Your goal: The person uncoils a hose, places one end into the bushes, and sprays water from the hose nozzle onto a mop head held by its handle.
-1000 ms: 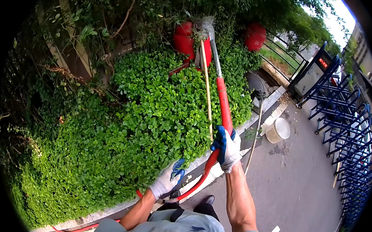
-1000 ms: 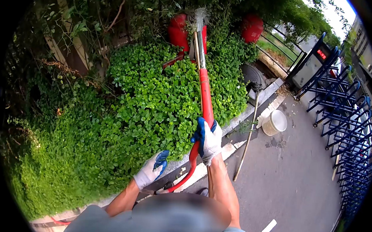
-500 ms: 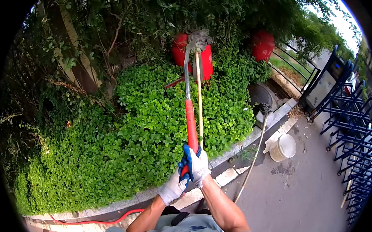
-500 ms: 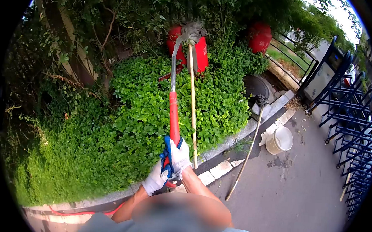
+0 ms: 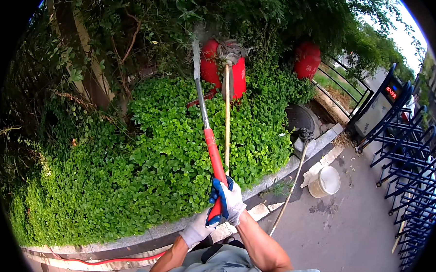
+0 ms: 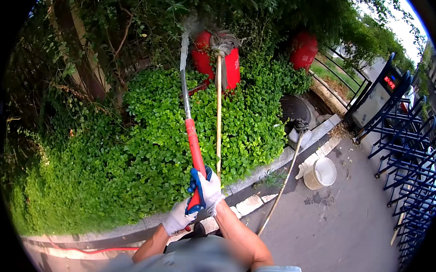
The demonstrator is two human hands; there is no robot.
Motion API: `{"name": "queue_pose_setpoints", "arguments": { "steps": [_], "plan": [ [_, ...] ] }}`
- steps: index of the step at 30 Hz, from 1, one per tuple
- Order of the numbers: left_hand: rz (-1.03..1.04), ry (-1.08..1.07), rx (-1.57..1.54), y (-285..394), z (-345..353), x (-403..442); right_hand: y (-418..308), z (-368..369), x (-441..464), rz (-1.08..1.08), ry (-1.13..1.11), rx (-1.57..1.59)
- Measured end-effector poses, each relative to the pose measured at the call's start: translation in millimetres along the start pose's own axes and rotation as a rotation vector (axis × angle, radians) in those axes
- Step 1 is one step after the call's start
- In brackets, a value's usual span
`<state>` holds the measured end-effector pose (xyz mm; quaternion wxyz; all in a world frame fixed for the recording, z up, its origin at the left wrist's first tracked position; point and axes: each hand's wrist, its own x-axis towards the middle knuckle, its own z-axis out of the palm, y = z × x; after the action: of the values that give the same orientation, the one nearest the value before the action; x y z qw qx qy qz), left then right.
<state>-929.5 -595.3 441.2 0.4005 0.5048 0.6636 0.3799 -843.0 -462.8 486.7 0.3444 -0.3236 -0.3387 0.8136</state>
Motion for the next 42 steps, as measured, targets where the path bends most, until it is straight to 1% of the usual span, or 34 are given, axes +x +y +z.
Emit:
{"name": "queue_pose_setpoints", "arguments": {
  "steps": [5,8,11,12,15,18,21,24,27,30,33,36,39,40,42],
  "plan": [
    [-0.045,-0.054,0.047,13,-4,-2,-9,-9,9,0.046,-0.047,0.08],
    [0.054,-0.012,0.014,18,3,-1,-11,-19,19,0.073,-0.049,0.061],
    [0.049,0.028,-0.017,21,16,3,-19,-29,17,0.112,-0.034,0.104],
    [0.053,0.008,-0.04,17,21,2,-20,-33,14,0.119,-0.013,0.115],
    [-0.024,-0.018,0.003,17,35,7,-25,-47,15,0.129,0.028,0.102],
    [-0.04,-0.06,-0.107,-3,52,13,-27,-58,18,0.128,0.027,0.088],
    [-0.129,-0.112,-0.068,-1,55,14,-32,-61,15,0.121,0.008,0.092],
    [-0.032,-0.042,-0.218,10,61,14,-40,-57,11,0.099,0.011,0.063],
    [-0.044,0.029,-0.323,19,64,14,-44,-52,6,0.094,0.01,0.033],
    [-0.092,0.026,-0.307,7,55,14,-26,-54,11,0.056,0.004,-0.009],
    [-0.145,0.041,-0.352,9,49,10,-21,-41,8,0.036,0.017,0.039],
    [-0.118,0.068,-0.393,0,51,10,-21,-38,9,0.046,0.042,0.045],
    [-0.05,0.045,-0.04,5,44,14,-15,-40,10,0.06,0.036,0.031],
    [-0.052,0.044,-0.007,0,44,14,-15,-40,8,0.042,0.008,0.015],
    [-0.06,0.042,0.061,-13,45,12,-12,-40,7,0.063,0.031,0.008]
  ]
}}
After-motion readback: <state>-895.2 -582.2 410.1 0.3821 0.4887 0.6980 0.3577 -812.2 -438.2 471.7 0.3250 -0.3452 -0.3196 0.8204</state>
